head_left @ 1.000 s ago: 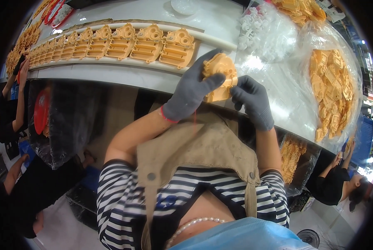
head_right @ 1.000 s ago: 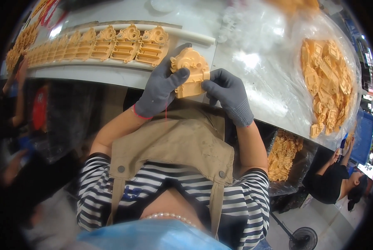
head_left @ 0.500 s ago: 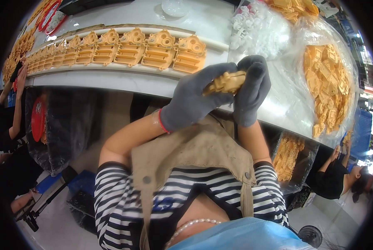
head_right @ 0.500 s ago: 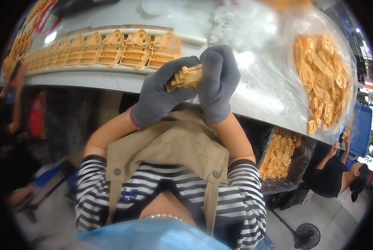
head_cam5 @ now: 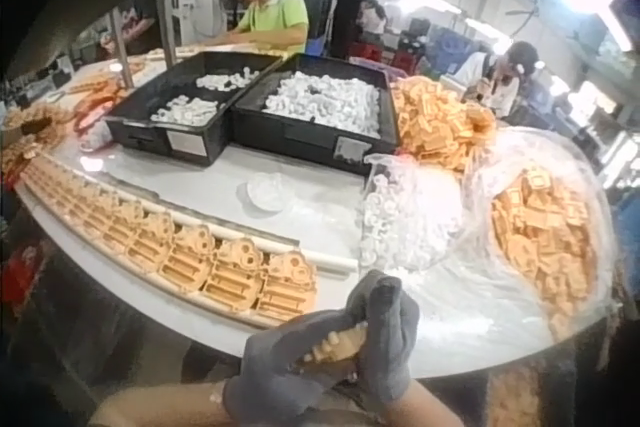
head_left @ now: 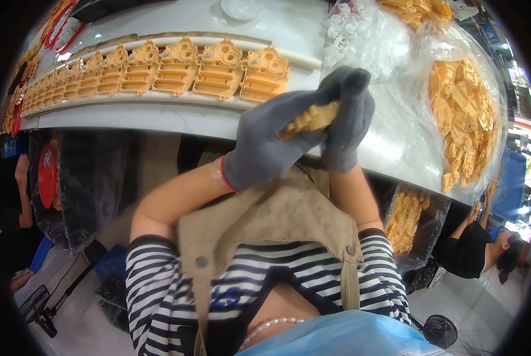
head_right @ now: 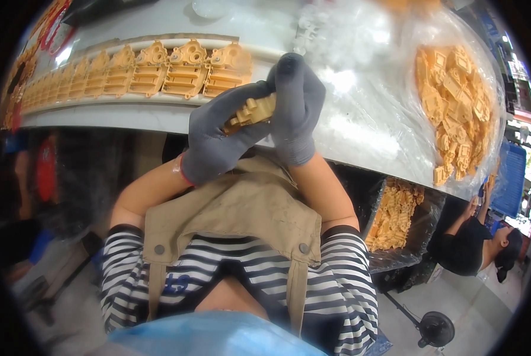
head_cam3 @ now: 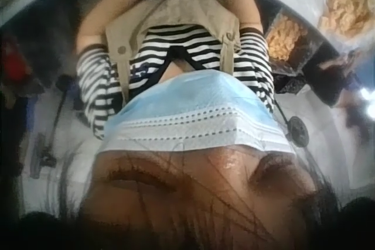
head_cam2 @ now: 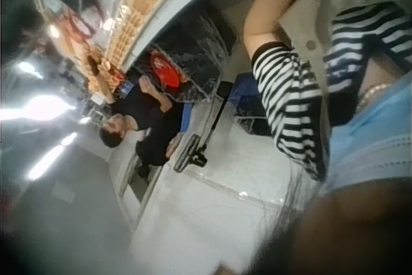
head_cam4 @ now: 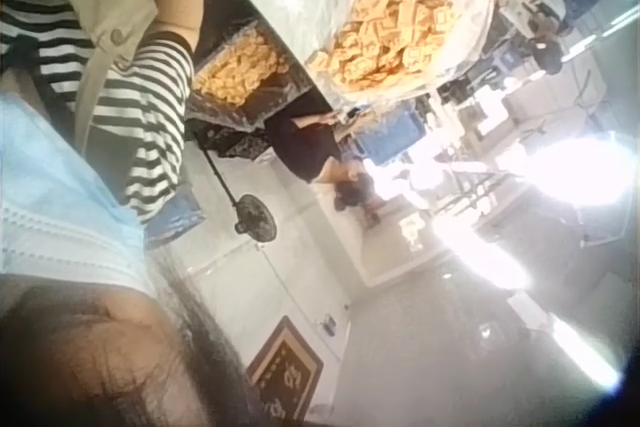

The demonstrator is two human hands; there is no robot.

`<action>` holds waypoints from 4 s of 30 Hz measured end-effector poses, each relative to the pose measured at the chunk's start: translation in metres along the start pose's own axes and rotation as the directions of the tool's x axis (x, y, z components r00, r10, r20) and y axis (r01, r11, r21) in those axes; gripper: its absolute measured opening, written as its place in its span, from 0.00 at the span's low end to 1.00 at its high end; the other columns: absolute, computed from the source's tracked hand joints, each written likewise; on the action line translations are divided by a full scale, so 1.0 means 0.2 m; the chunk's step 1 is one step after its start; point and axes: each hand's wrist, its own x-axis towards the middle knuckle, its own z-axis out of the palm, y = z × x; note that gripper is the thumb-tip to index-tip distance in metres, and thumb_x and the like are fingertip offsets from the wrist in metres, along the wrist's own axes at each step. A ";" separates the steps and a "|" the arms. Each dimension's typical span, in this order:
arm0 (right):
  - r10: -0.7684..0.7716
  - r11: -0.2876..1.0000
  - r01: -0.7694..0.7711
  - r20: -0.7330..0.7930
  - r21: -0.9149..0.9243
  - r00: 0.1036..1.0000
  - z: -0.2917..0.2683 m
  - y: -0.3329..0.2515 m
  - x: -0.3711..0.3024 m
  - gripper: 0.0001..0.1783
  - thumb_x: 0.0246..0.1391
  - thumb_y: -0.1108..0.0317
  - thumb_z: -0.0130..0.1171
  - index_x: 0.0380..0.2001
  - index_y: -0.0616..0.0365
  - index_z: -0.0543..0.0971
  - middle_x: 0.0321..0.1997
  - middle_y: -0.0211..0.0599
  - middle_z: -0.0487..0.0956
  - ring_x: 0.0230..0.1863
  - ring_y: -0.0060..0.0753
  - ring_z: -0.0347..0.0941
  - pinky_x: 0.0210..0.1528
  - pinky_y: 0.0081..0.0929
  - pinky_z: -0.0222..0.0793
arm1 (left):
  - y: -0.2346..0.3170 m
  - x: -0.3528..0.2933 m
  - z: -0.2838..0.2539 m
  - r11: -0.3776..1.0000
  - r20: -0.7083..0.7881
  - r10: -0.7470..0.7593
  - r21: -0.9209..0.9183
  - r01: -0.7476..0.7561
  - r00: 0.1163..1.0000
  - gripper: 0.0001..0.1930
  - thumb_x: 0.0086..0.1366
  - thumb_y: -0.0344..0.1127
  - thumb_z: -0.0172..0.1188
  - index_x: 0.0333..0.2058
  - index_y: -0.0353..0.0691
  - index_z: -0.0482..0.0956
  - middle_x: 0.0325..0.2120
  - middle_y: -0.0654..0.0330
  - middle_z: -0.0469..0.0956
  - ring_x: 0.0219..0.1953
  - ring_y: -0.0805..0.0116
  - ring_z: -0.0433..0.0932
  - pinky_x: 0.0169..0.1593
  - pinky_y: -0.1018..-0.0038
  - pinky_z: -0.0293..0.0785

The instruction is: The person assembles small plastic parts into larger toy modules by hand.

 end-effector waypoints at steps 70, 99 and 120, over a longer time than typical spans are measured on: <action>0.113 0.990 -0.072 -0.366 0.125 0.924 -1.39 0.28 0.85 0.16 0.58 0.57 0.57 0.39 0.59 0.75 0.36 0.33 0.77 0.35 0.20 0.75 0.28 0.16 0.71 | -0.18 -0.03 -0.14 0.962 -0.244 -0.235 0.081 0.262 0.941 0.20 0.60 0.21 0.57 0.52 0.29 0.70 0.49 0.54 0.74 0.49 0.66 0.73 0.56 0.69 0.68; -0.379 -0.213 -0.221 -0.128 -0.952 0.916 -1.83 0.91 2.48 0.23 0.57 0.57 0.45 0.57 0.40 0.70 0.66 0.54 0.59 0.61 0.63 0.61 0.60 0.43 0.61 | -0.15 0.05 -0.37 0.639 -0.521 -0.052 0.638 0.430 0.852 0.12 0.57 0.20 0.54 0.41 0.29 0.77 0.40 0.50 0.79 0.44 0.57 0.77 0.50 0.68 0.71; -0.227 0.671 0.679 0.790 -0.297 0.570 -0.14 0.14 0.23 0.23 0.46 0.59 0.64 0.47 0.49 0.75 0.57 0.43 0.70 0.59 0.54 0.63 0.59 0.48 0.60 | -0.19 -0.06 -0.84 0.191 -0.217 0.141 0.963 0.189 0.966 0.26 0.60 0.54 0.58 0.52 0.46 0.73 0.56 0.53 0.67 0.59 0.46 0.62 0.59 0.44 0.51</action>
